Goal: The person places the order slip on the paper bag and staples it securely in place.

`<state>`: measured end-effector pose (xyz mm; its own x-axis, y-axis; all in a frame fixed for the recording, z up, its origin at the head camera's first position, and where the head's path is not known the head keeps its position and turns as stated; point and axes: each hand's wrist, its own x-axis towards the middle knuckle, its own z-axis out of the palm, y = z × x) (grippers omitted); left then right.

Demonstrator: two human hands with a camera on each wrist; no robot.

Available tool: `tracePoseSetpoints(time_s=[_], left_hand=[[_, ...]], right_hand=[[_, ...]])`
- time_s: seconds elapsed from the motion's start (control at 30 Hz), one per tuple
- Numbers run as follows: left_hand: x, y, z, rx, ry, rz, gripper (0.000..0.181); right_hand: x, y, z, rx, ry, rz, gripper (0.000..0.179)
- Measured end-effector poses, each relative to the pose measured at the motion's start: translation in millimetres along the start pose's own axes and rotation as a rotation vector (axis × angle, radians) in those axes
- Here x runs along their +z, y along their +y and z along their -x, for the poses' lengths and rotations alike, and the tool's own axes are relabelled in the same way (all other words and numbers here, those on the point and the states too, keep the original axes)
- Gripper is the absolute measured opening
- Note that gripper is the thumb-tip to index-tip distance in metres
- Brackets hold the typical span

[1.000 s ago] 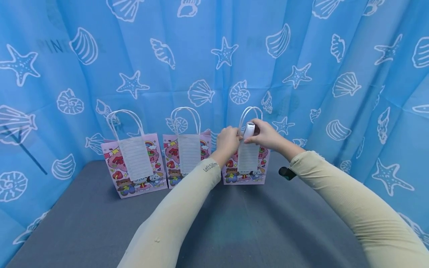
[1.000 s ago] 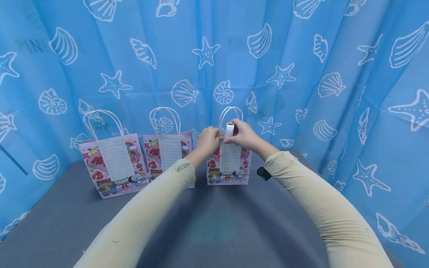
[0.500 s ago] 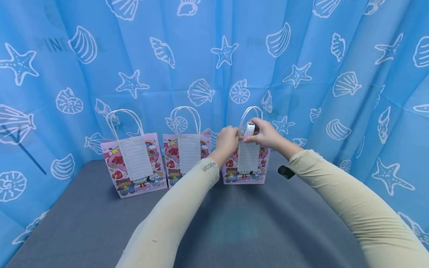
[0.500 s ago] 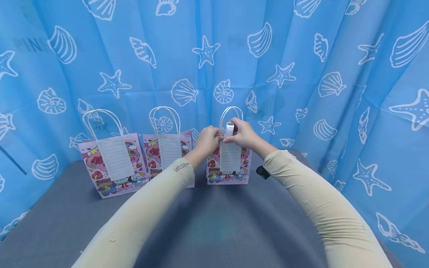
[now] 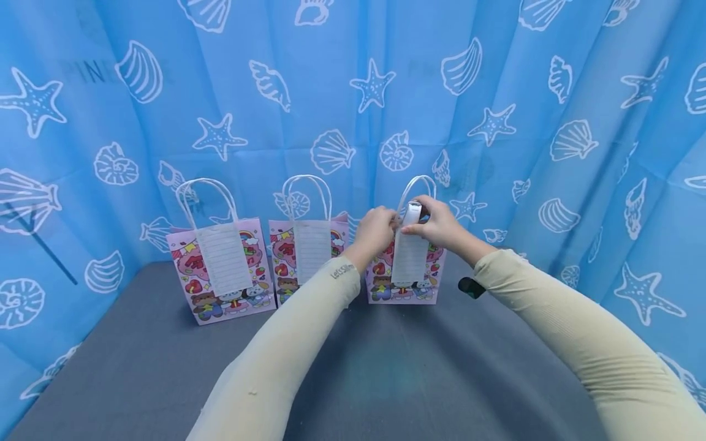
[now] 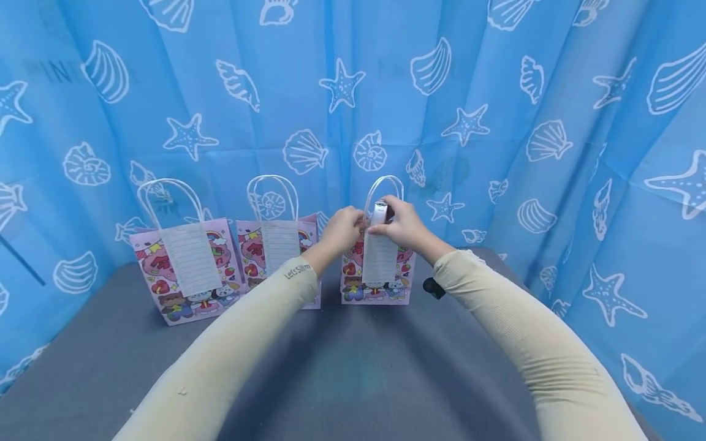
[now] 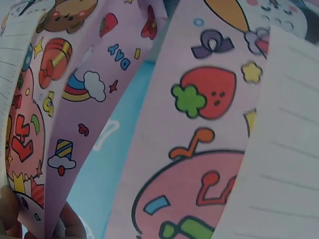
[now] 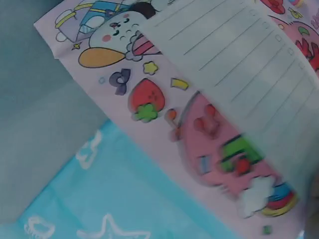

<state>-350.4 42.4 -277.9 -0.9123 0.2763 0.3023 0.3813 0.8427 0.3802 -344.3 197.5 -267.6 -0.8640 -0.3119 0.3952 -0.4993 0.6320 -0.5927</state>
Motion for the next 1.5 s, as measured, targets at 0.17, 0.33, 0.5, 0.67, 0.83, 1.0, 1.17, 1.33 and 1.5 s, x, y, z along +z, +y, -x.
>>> tracePoseSetpoints(time_s=[0.17, 0.33, 0.5, 0.67, 0.83, 1.0, 1.17, 1.33, 1.5], left_hand=[[3.3, 3.3, 1.3, -0.005, 0.033, -0.055, 0.019], [3.8, 1.4, 1.4, -0.004, 0.057, -0.104, 0.011], [3.3, 2.9, 2.7, -0.013, 0.049, -0.120, 0.011], [3.7, 4.0, 2.1, -0.006, 0.041, -0.103, 0.010], [4.0, 4.4, 1.3, -0.002, 0.034, -0.101, 0.009], [3.1, 4.6, 1.5, 0.000, 0.033, -0.097, 0.007], [2.6, 2.3, 2.0, 0.006, 0.036, -0.083, 0.009], [2.4, 2.1, 1.4, 0.005, 0.046, -0.084, 0.011], [4.2, 3.6, 0.0, 0.003, 0.028, -0.074, 0.015]], right_hand=[[-7, 2, -0.9, -0.020, -0.112, 0.003, 0.055], [-10, -3, -4.4, -0.002, -0.206, -0.028, 0.060], [-12, -7, -4.3, 0.032, -0.242, 0.001, 0.064], [-13, -10, -4.2, 0.060, -0.213, 0.079, 0.062], [-12, -12, -4.1, 0.070, -0.191, 0.119, 0.059], [-11, -12, -3.7, 0.060, -0.183, 0.115, 0.059], [-8, -11, -3.7, 0.038, -0.166, 0.096, 0.057], [-1, -10, -2.1, 0.009, -0.101, 0.077, 0.052], [5, -9, 0.3, 0.024, -0.040, 0.087, 0.048]])
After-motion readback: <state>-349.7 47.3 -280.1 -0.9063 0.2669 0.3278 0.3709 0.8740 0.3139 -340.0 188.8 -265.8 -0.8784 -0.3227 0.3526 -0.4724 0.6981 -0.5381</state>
